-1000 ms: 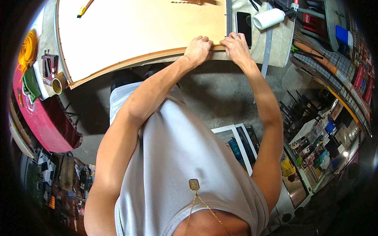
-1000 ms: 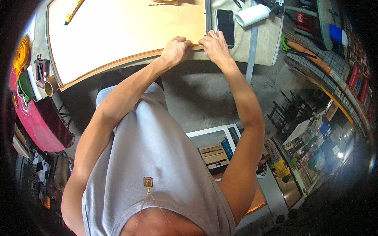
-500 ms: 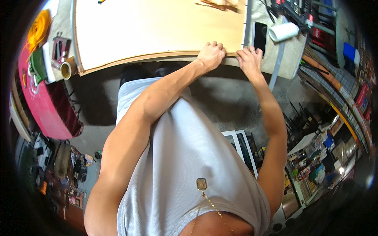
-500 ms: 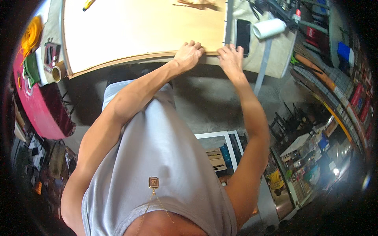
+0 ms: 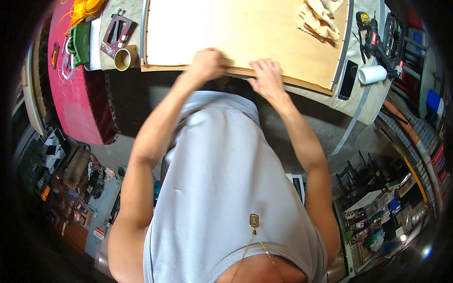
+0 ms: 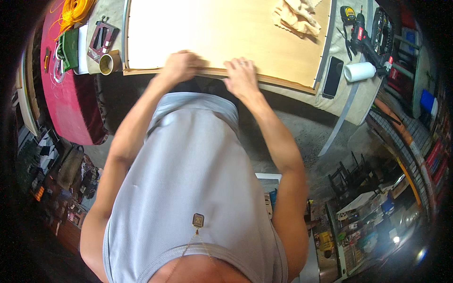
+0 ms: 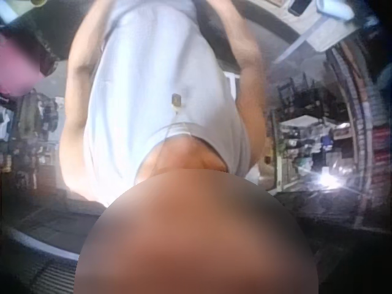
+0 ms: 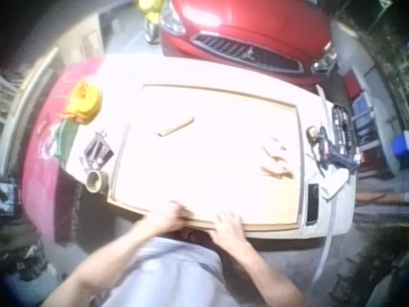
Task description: The person applies brown edge banding to the perimeter of a light-colored wooden panel. They use a utility knife to cut the banding to length, press it along the edges, and smooth it with a cloth. The panel rests on a workbench in a cluttered garage.
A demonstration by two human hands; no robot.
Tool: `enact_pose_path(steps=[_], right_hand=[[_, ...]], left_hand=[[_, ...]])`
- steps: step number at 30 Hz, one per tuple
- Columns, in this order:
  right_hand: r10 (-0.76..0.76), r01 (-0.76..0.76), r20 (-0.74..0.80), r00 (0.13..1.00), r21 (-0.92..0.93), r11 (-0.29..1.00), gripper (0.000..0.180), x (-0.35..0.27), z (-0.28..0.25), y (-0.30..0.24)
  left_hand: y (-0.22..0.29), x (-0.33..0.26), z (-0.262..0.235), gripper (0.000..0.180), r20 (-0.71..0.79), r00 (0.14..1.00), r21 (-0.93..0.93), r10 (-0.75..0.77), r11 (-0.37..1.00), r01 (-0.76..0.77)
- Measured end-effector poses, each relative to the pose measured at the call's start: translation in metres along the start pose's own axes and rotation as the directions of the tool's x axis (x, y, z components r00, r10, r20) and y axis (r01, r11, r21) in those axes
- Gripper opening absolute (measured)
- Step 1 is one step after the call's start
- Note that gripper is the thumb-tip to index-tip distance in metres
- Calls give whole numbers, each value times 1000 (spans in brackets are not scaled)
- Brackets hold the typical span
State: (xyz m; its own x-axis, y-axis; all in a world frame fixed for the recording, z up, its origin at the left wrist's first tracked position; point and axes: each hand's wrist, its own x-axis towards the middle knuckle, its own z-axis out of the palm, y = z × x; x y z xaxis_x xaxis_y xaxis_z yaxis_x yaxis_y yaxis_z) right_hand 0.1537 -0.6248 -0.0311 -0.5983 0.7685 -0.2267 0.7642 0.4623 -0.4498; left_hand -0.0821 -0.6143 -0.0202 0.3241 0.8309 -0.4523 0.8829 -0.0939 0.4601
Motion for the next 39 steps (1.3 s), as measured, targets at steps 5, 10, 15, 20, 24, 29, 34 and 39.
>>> enact_pose_path(steps=[5,10,15,20,24,29,34,39], right_hand=[[-137,145,-81,987,95,985,36,64,48,-85],[-142,167,-163,976,154,974,34,99,70,-135],[-98,118,-169,981,110,987,29,115,80,-161],[-66,80,-198,978,63,995,21,118,85,-171],[-72,75,-167,983,9,997,19,117,85,-171],[-82,81,-156,984,-16,997,17,117,84,-171],[-99,89,-138,985,-74,993,18,117,83,-171],[-126,111,-152,980,-103,989,20,118,84,-170]], left_hand=[[-122,-65,-38,25,-15,994,60,-106,992,107],[-152,-66,-48,21,-16,1000,-36,18,999,-18],[-175,-68,-58,20,-9,998,4,59,998,-59],[-182,-75,-52,16,-74,992,36,103,994,-100],[-186,-80,-51,16,-125,981,119,146,984,-131],[-192,-86,-54,20,-54,984,167,171,973,-160],[-190,-93,-54,23,-48,973,236,226,949,-209],[-187,-98,-58,17,70,967,370,244,894,-253]])
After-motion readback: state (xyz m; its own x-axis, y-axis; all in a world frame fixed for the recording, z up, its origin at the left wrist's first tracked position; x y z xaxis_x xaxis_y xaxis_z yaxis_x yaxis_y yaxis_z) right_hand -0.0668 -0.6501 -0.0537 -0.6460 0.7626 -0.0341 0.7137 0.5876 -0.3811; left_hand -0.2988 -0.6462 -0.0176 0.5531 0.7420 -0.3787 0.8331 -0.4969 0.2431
